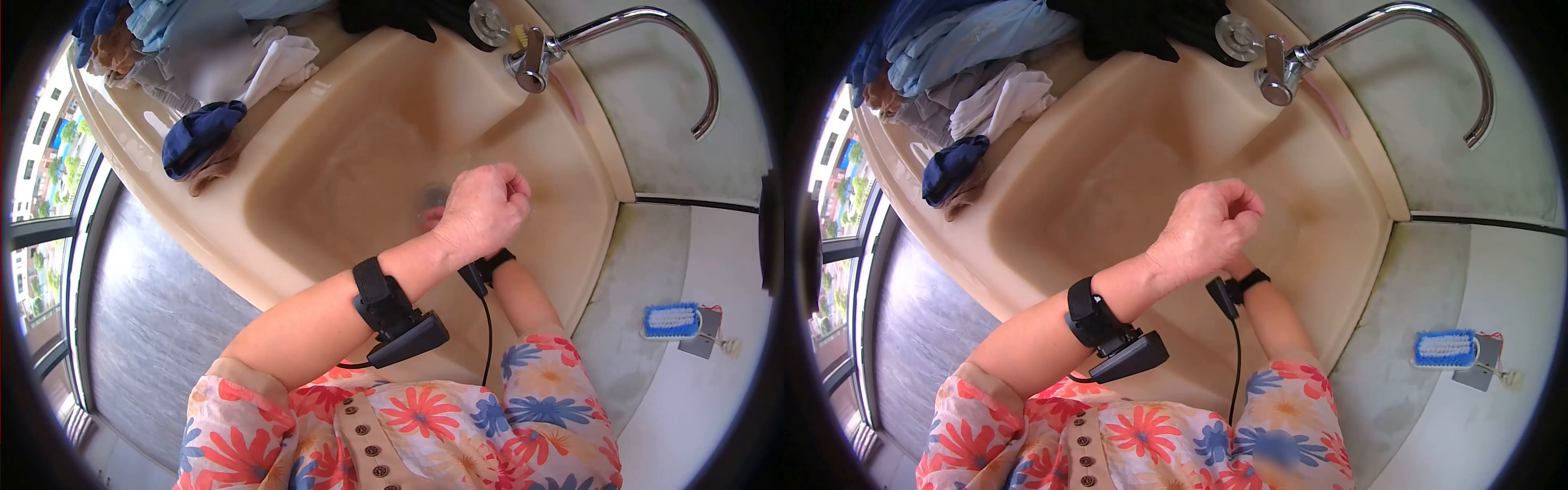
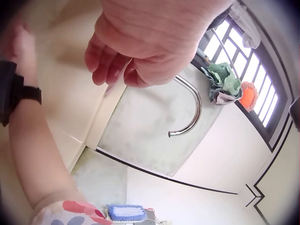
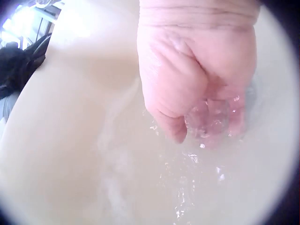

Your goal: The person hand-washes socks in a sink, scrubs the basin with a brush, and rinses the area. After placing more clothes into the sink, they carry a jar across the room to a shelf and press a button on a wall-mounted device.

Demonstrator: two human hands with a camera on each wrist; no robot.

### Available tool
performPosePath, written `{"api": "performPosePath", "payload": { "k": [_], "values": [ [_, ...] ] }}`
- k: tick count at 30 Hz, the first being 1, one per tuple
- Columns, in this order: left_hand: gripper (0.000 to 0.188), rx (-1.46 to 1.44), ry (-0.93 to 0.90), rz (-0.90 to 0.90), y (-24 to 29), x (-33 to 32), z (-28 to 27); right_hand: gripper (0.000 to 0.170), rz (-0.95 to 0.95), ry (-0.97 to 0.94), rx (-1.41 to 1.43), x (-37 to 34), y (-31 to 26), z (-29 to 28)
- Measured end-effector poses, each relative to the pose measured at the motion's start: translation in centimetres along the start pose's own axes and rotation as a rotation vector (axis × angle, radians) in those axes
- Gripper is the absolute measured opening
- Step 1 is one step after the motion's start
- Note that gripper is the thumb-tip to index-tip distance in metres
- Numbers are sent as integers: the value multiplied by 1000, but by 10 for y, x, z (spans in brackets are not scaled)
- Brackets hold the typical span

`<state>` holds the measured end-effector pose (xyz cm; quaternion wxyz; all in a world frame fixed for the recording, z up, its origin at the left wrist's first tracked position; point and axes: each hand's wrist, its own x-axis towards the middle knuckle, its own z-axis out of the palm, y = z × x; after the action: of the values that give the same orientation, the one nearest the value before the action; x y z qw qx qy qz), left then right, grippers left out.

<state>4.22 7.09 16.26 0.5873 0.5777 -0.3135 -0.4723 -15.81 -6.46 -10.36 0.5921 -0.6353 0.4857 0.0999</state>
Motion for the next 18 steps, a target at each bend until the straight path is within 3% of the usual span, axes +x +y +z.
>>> {"api": "performPosePath", "payload": {
  "k": [7,9,10,12,13,15,17,18],
  "values": [
    [14,-75,-48,-16,-4,2,1,23,-7,166,-9,-31,48,-57],
    [12,-137,-52,-32,-3,3,2,24,116,242,-339,-30,56,-68],
    [12,-131,-70,-28,-3,2,2,24,117,257,-326,-24,62,-62],
    [11,-134,-55,-47,-4,3,3,25,-256,299,-448,-4,56,-31],
    [11,-72,-42,-26,-8,5,4,25,-262,317,-438,-8,38,-21],
    [12,-39,-72,-27,-10,4,5,21,-143,-138,-46,-31,-11,-11],
    [12,-14,-94,-35,-8,1,7,16,-644,123,-59,0,-21,-39],
    [12,-55,-112,-88,-4,-1,8,14,-563,355,-234,-12,-54,-60]
  ]
}}
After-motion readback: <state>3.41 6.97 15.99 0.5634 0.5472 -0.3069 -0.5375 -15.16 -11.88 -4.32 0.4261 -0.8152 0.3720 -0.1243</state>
